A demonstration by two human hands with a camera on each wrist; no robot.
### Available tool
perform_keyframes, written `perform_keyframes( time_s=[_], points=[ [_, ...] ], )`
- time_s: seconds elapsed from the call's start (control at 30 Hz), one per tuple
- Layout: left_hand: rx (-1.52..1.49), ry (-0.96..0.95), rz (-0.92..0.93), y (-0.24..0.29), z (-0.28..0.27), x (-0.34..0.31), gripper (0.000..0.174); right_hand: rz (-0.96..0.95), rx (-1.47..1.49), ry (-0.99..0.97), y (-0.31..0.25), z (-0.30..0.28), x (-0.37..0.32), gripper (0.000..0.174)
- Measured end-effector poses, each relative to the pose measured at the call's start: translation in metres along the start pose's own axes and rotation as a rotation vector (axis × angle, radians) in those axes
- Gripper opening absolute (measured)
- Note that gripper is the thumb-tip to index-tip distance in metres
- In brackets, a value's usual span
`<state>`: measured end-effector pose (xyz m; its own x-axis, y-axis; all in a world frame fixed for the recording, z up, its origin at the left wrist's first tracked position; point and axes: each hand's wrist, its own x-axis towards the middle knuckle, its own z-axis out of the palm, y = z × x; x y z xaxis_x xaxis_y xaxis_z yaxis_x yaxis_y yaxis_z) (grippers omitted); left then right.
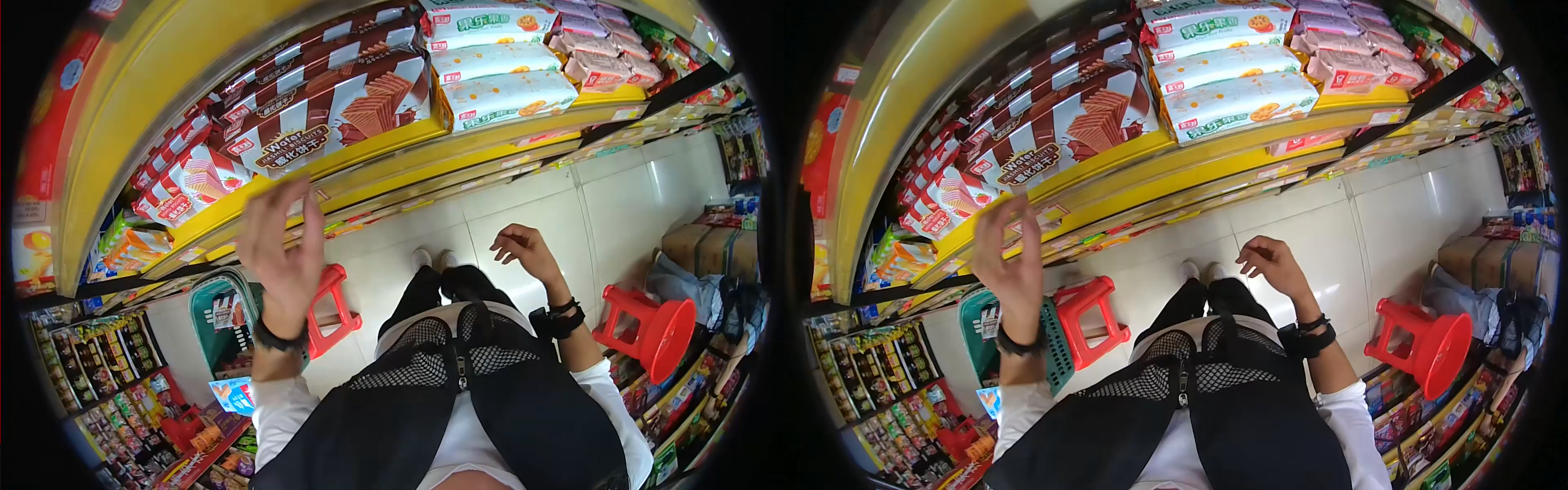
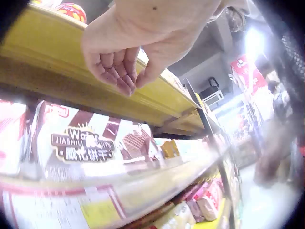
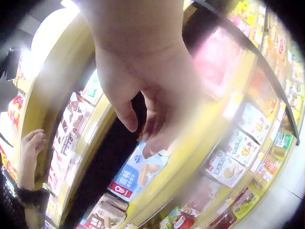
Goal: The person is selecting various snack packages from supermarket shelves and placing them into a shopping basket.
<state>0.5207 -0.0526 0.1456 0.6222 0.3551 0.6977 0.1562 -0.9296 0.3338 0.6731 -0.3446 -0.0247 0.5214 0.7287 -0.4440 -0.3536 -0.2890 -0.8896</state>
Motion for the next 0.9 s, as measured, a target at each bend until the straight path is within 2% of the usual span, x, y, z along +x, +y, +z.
perform_keyframes(
  time_s=[0.1, 0.23, 0.3, 0.33, 0.4, 0.43, 0.5, 0.57, 0.63, 0.67, 0.77, 0.8, 0.9],
  points=[
    [-0.094, -0.059, 0.114, 0.012, 0.007, 0.031, 0.02, 0.003, 0.006, 0.041, 0.007, -0.007, -0.002, 0.011],
    [-0.192, -0.17, 0.269, 0.043, 0.049, 0.062, 0.023, -0.014, 0.029, 0.062, 0.002, -0.016, 0.0, 0.011],
    [-0.11, -0.353, 0.327, 0.055, 0.075, 0.075, 0.028, -0.004, 0.032, 0.023, -0.005, -0.023, 0.001, 0.012],
    [-0.117, -0.36, 0.317, 0.058, 0.089, 0.08, 0.028, -0.017, 0.024, 0.018, -0.006, -0.03, 0.003, 0.013],
    [-0.009, -0.369, 0.414, 0.064, 0.114, 0.089, 0.029, -0.015, 0.043, -0.015, -0.006, -0.047, 0.006, 0.013],
    [-0.006, -0.37, 0.397, 0.069, 0.123, 0.092, 0.029, -0.03, 0.061, -0.051, -0.005, -0.058, 0.009, 0.013],
    [0.105, -0.519, 0.344, 0.08, 0.136, 0.096, 0.027, 0.005, 0.075, -0.072, -0.005, -0.083, 0.01, 0.013],
    [0.145, -0.563, 0.306, 0.089, 0.148, 0.098, 0.028, 0.027, -0.006, -0.092, -0.005, -0.11, 0.012, 0.014],
    [0.293, -0.641, 0.163, 0.108, 0.15, 0.103, 0.031, 0.061, -0.037, -0.11, -0.008, -0.137, 0.014, 0.015],
    [0.357, -0.702, 0.152, 0.116, 0.15, 0.104, 0.036, 0.029, -0.05, -0.125, -0.007, -0.152, 0.017, 0.015],
    [0.482, -0.637, 0.222, 0.129, 0.158, 0.095, 0.041, -0.015, -0.068, -0.155, -0.01, -0.187, 0.025, 0.015],
    [0.512, -0.658, 0.189, 0.132, 0.159, 0.095, 0.045, -0.025, -0.073, -0.167, -0.012, -0.195, 0.028, 0.015],
    [0.584, -0.633, 0.242, 0.131, 0.165, 0.098, 0.045, -0.053, -0.112, -0.215, -0.014, -0.212, 0.035, 0.015]
  ],
)
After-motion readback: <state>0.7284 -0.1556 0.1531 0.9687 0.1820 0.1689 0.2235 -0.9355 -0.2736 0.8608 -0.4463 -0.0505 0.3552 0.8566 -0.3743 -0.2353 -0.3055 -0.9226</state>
